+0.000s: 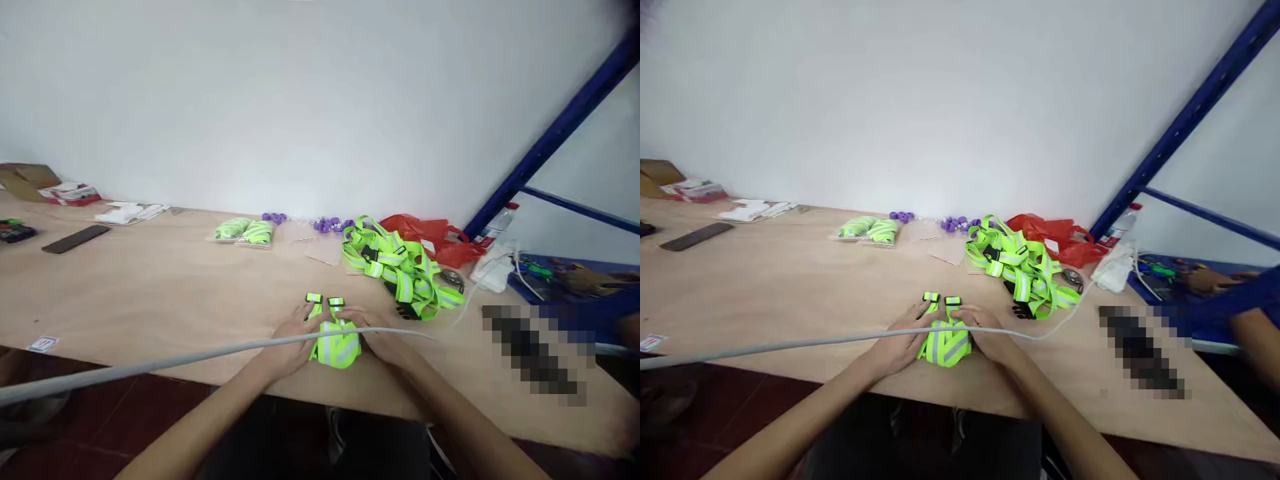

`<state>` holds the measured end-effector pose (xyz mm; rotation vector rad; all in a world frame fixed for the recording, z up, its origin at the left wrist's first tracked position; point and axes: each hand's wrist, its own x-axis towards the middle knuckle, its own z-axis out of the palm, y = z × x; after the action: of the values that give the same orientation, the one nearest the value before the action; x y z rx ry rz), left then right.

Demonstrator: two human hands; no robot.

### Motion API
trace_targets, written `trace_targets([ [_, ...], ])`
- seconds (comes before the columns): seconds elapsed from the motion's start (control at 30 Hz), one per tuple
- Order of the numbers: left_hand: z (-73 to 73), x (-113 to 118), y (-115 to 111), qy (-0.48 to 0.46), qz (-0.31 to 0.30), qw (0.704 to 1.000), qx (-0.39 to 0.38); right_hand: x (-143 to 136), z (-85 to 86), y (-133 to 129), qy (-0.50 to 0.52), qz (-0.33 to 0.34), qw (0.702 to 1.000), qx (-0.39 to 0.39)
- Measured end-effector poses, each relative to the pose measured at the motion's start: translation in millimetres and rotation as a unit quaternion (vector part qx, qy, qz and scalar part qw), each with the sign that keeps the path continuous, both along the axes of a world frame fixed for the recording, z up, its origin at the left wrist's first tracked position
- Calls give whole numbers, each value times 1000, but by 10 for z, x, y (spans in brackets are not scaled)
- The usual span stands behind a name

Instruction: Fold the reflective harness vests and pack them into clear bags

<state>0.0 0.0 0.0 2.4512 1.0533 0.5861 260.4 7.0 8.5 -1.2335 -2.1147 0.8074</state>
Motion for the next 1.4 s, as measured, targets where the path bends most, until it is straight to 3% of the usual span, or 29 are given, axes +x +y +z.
trace_targets([
  [0.1, 48, -14, -14, 3, -14, 1000, 5, -21, 30, 80, -57, 87, 994, 18],
  [0.17, 65, -21, -16, 10, -25, 1000, 9, -36, 50, 125, -94, 109, 989, 24],
  [0.3, 56, -14, -17, 15, -19, 1000, 12, -58, 22, 185, -141, 90, 985, 32],
  [0.47, 10, 59, -42, 9, 14, 1000, 14, -93, -182, 205, -162, 69, 982, 74],
  [0.6, -15, 106, -59, 23, 38, 999, 20, -172, -285, 142, -105, 31, 990, 89],
  [0.8, 25, 114, -52, 41, 37, 998, 13, -374, -287, -53, 72, -111, 990, 48],
  [0.9, 27, 124, -49, 38, 27, 999, 20, -404, -266, -223, 92, -110, 989, 30],
  [1.1, -20, 149, -73, 12, 57, 998, 2, -321, -206, -540, -95, -14, 991, 93],
  [1.27, 84, -4, -106, -3, -14, 999, -46, -310, -83, -482, -205, 51, 973, 96],
  [1.4, 168, -140, -179, 23, -71, 994, -79, -320, -38, -556, -230, 53, 964, 119],
])
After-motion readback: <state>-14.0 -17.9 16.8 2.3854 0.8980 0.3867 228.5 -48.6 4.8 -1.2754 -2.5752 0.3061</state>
